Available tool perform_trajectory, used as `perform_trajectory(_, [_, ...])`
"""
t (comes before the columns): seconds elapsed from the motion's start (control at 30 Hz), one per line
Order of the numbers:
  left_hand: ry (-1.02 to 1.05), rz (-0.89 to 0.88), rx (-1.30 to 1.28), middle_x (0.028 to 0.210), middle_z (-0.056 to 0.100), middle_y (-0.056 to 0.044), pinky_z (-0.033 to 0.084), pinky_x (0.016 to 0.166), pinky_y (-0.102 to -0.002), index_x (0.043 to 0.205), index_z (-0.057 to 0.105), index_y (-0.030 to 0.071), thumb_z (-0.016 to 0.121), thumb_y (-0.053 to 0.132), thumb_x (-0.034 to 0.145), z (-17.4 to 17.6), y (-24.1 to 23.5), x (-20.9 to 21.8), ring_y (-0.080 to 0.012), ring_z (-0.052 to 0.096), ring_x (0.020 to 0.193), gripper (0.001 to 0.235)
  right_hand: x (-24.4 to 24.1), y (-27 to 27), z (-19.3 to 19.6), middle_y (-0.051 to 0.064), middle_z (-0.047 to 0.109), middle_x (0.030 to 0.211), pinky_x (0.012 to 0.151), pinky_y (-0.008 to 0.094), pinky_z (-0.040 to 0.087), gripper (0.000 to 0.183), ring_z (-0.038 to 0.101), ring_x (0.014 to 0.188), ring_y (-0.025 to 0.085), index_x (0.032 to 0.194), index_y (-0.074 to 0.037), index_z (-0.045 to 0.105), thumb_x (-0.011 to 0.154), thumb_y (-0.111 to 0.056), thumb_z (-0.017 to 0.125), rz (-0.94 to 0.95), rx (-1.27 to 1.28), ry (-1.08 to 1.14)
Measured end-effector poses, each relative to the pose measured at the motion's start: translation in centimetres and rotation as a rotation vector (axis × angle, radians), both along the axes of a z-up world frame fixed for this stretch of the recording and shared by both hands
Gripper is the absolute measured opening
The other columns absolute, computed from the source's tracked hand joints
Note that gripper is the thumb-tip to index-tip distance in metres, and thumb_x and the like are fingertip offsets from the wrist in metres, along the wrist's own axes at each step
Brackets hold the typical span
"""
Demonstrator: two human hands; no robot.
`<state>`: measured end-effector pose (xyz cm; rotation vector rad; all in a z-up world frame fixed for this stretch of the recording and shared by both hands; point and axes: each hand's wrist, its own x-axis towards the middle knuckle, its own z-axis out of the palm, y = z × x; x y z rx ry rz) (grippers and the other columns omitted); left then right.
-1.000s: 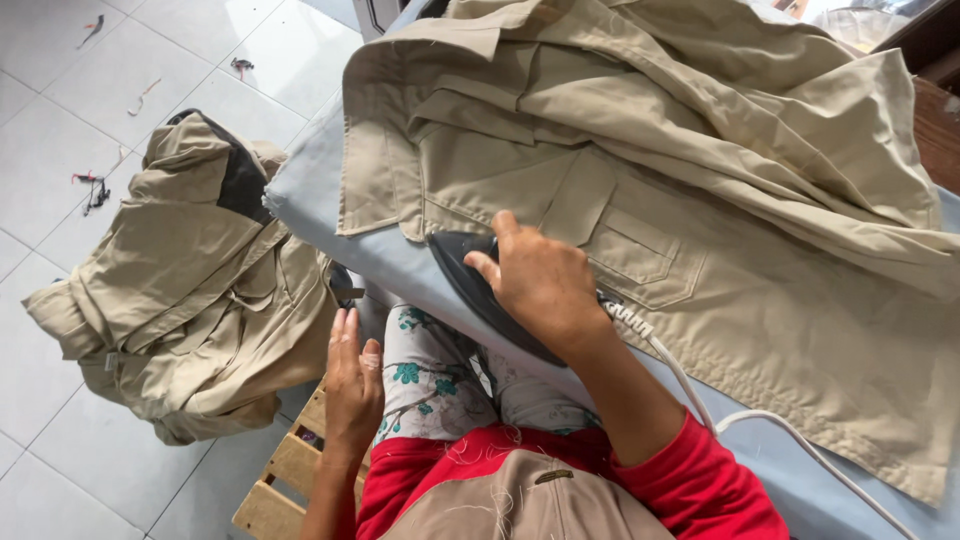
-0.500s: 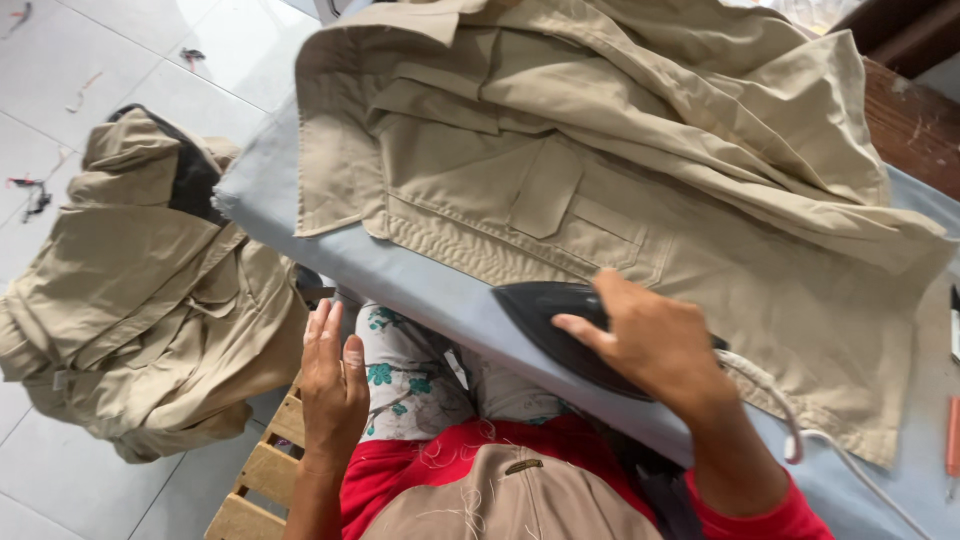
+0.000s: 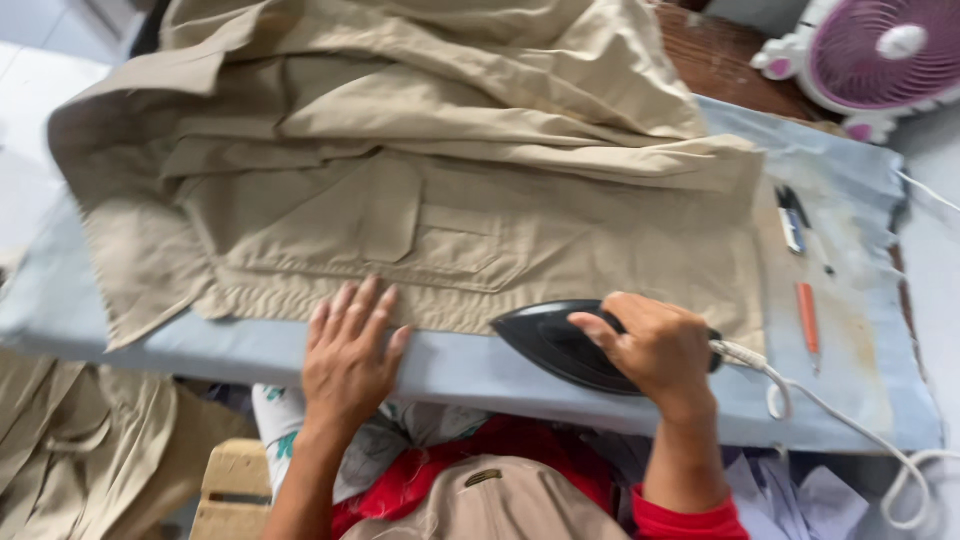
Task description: The person uses a seam ripper to remove threads from a beige jacket laid on an ironing board. They then use an iron to press the jacket, smoothing out the fabric and pockets.
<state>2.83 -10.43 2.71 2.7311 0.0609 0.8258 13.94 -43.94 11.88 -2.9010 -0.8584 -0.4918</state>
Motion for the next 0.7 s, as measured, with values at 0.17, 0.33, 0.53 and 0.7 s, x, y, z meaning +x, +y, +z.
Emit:
perform_trajectory(0.17, [0.183,0.005,0.099,0.155,0.057,-0.004,0.033,0.119,-0.044,0.145,0.060,0.021,0.050,0.043,0.102,1.3,0.2,-0.8,-0.0272,0.051,0.144,0.049,-0.9,1.5,0.9,-0.004,0.059,0.067,0.046,0.037,0.039,0.048,0.060,0.059,0.021,0.073,-0.023,0.062,0.099,-0.062,0.051,-0.098,0.061,0.001])
perform_trajectory(0.33, [0.217,0.056,0.106,0.156,0.056,-0.001,0.034,0.121,-0.046,0.146,0.061,0.023,0.047,0.043,0.103,0.9,0.2,-0.9,-0.0268,0.050,0.146,0.050,-0.3,0.9,-0.2,0.000,0.051,0.051,0.041,0.039,0.036,0.054,0.055,0.048,0.024,0.063,-0.021,0.053,0.097,-0.063,0.060,-0.132,0.021,-0.072])
perform_trajectory(0.53, [0.148,0.062,0.183,0.152,0.064,-0.004,0.036,0.120,-0.040,0.143,0.066,0.022,0.051,0.042,0.103,1.4,0.2,-0.6,-0.0256,0.058,0.141,0.048,3.7,0.3,-0.5,0.003,0.051,0.052,0.046,0.043,0.038,0.054,0.057,0.051,0.030,0.057,-0.019,0.047,0.098,-0.045,0.070,-0.139,0.093,-0.224])
perform_trajectory(0.7, [0.122,0.089,0.286,0.152,0.070,-0.002,0.043,0.120,-0.039,0.145,0.072,0.024,0.048,0.043,0.106,1.2,0.0,-0.8,-0.0240,0.065,0.141,0.049,2.0,0.2,0.6,0.007,0.061,0.055,0.047,0.048,0.042,0.050,0.062,0.052,0.035,0.057,-0.018,0.056,0.095,-0.049,0.064,-0.134,0.081,-0.095])
